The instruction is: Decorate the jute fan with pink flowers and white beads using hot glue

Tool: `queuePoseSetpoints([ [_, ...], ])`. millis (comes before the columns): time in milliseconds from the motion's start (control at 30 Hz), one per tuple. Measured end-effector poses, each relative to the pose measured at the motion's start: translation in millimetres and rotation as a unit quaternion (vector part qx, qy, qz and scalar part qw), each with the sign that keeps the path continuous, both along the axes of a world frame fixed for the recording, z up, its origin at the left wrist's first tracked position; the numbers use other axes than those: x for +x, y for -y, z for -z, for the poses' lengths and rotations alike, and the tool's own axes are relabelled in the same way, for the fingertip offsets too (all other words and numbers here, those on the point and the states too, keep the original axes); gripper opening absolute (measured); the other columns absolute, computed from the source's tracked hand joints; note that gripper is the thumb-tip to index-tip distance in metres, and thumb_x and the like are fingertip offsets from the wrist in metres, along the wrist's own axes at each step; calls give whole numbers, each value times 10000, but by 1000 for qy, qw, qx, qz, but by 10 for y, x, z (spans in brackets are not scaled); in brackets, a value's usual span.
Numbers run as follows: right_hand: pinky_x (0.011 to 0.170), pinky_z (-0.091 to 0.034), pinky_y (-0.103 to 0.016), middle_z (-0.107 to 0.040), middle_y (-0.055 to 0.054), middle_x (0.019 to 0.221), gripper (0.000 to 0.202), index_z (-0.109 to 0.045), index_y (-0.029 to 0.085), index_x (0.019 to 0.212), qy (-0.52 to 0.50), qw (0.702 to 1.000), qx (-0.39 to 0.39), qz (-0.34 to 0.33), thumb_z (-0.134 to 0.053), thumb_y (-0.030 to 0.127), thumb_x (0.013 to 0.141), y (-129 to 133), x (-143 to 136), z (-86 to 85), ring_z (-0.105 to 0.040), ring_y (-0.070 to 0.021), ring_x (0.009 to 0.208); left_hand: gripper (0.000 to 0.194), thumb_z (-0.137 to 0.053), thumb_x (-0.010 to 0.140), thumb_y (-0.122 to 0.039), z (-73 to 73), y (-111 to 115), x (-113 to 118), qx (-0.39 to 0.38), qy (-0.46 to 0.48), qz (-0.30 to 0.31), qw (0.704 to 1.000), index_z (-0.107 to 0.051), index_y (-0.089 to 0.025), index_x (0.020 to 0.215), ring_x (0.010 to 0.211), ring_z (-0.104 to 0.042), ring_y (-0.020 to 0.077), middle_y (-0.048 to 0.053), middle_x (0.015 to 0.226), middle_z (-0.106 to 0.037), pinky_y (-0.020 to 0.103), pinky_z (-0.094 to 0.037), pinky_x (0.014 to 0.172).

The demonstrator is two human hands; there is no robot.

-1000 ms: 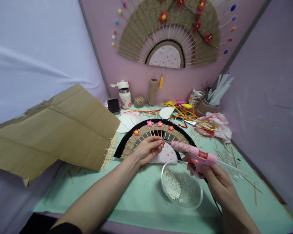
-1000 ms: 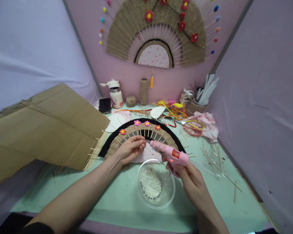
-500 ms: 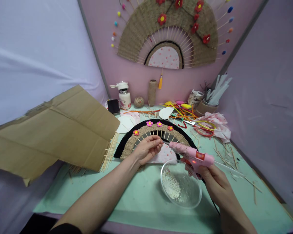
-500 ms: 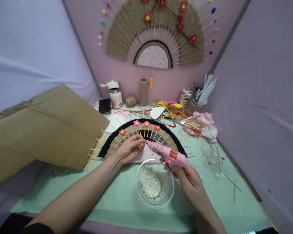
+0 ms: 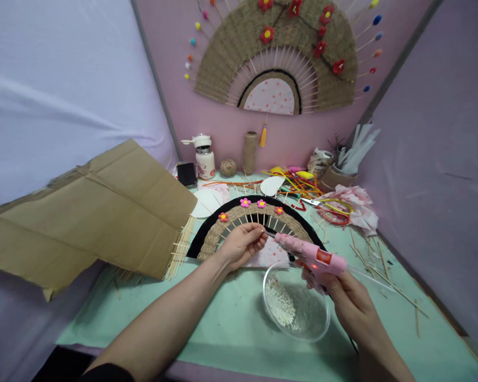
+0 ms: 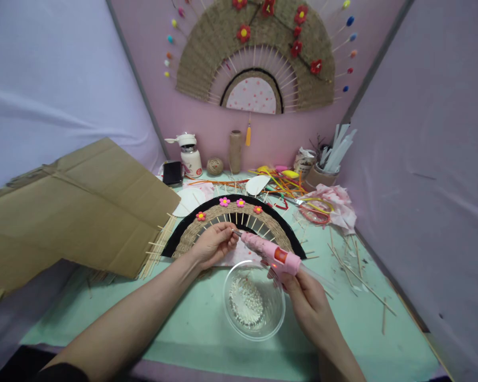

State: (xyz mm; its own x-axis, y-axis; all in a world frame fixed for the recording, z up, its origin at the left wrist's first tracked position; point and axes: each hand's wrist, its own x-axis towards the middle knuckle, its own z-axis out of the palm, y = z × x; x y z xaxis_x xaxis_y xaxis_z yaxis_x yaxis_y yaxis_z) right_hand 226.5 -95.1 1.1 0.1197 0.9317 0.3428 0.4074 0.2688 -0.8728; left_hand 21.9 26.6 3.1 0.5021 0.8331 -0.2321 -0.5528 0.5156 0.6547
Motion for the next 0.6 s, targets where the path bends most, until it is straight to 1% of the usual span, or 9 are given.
queuePoseSetpoints([
  [200, 619, -554, -212, -761, -61, 819, 309, -737, 187, 921, 16, 1000, 5, 10, -529, 416, 926, 5, 0, 36, -678, -165, 668, 420, -925, 474, -293, 36, -4, 14, 18, -15, -21, 999, -655, -78, 712, 511, -567, 52, 36, 594, -653, 143, -454, 532],
  [367, 623, -561, -205, -766, -60, 807, 320, -745, 187, 862, 26, 999, 21, 18, -538, 424, 918, 7, -17, -12, -659, -147, 622, 414, -922, 476, -301, 34, 6, 17, 31, -21, -23, 999, -653, -83, 703, 508, -560, 51, 30, 592, -651, 148, -434, 526],
  [600, 662, -572, -209, -778, -65, 862, 307, -744, 194, 899, 5, 1000, 17, 12, -555, 435, 907, -1, -6, 26, -732, -192, 757, 417, -919, 483, -310, 23, 16, 15, 31, -27, -22, 999, -651, -84, 710, 515, -555, 54, 30, 592, -648, 161, -430, 539],
])
